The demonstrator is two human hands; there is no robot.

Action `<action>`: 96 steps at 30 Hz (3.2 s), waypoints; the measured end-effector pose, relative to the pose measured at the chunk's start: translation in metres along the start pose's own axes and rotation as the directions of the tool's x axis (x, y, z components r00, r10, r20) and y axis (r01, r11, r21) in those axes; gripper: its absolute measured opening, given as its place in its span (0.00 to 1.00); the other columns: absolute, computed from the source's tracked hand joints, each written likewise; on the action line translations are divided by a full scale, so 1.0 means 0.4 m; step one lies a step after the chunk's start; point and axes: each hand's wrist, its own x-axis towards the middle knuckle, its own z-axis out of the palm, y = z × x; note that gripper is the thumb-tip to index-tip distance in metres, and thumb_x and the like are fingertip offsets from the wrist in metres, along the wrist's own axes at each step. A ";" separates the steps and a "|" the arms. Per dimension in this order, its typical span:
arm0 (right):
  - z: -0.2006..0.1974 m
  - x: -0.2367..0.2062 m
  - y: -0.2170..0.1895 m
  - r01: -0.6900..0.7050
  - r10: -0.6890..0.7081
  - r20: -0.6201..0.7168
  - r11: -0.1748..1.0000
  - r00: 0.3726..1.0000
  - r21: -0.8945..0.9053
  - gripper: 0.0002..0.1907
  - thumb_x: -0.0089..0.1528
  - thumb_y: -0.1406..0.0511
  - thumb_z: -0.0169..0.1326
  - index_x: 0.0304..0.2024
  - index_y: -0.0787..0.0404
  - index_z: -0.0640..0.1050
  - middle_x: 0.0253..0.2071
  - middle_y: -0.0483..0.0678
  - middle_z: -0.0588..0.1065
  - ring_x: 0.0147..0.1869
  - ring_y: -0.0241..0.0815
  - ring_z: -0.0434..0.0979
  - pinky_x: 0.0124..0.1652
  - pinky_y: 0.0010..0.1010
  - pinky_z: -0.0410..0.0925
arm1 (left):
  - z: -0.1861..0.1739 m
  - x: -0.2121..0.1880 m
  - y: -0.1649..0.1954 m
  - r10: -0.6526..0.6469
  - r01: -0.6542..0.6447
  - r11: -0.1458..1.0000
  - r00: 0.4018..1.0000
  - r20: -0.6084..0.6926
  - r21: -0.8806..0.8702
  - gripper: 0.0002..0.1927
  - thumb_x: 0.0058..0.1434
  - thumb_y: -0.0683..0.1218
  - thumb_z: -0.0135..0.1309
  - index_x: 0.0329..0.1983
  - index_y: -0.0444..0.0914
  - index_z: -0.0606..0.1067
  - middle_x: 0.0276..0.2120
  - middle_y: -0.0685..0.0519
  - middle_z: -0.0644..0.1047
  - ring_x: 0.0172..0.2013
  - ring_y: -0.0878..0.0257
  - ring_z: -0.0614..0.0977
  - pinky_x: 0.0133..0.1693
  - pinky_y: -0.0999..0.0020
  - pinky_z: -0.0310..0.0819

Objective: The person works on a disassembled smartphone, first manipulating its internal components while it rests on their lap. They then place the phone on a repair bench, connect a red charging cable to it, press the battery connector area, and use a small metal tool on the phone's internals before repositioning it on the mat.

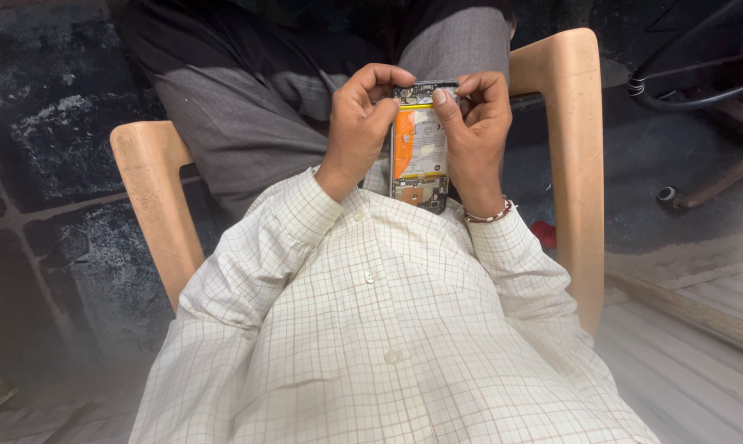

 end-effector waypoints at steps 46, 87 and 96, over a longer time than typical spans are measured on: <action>-0.010 0.010 -0.015 -0.041 0.039 0.063 0.998 0.997 0.037 0.14 0.67 0.76 0.60 0.52 0.66 0.71 0.49 0.46 0.72 0.49 0.29 0.74 0.49 0.22 0.72 | 0.012 0.017 0.003 -0.053 0.054 0.998 0.998 0.035 -0.031 0.09 0.65 0.32 0.54 0.47 0.30 0.72 0.44 0.48 0.77 0.39 0.68 0.83 0.41 0.75 0.84; -0.011 0.001 -0.028 0.030 -0.025 0.056 0.996 0.998 -0.080 0.10 0.69 0.73 0.60 0.51 0.66 0.73 0.46 0.45 0.74 0.46 0.28 0.73 0.47 0.21 0.69 | 0.012 0.009 -0.011 -0.038 0.039 0.999 0.999 0.017 -0.037 0.12 0.65 0.33 0.55 0.50 0.32 0.69 0.42 0.51 0.76 0.40 0.69 0.82 0.41 0.75 0.84; -0.011 0.019 0.035 0.088 -0.044 -0.199 0.973 0.979 0.215 0.10 0.68 0.75 0.57 0.49 0.65 0.72 0.46 0.46 0.71 0.50 0.32 0.69 0.53 0.24 0.66 | -0.019 -0.020 -0.023 -0.258 0.267 0.964 0.941 0.218 -0.012 0.19 0.69 0.39 0.55 0.60 0.32 0.65 0.47 0.43 0.82 0.45 0.64 0.85 0.47 0.71 0.81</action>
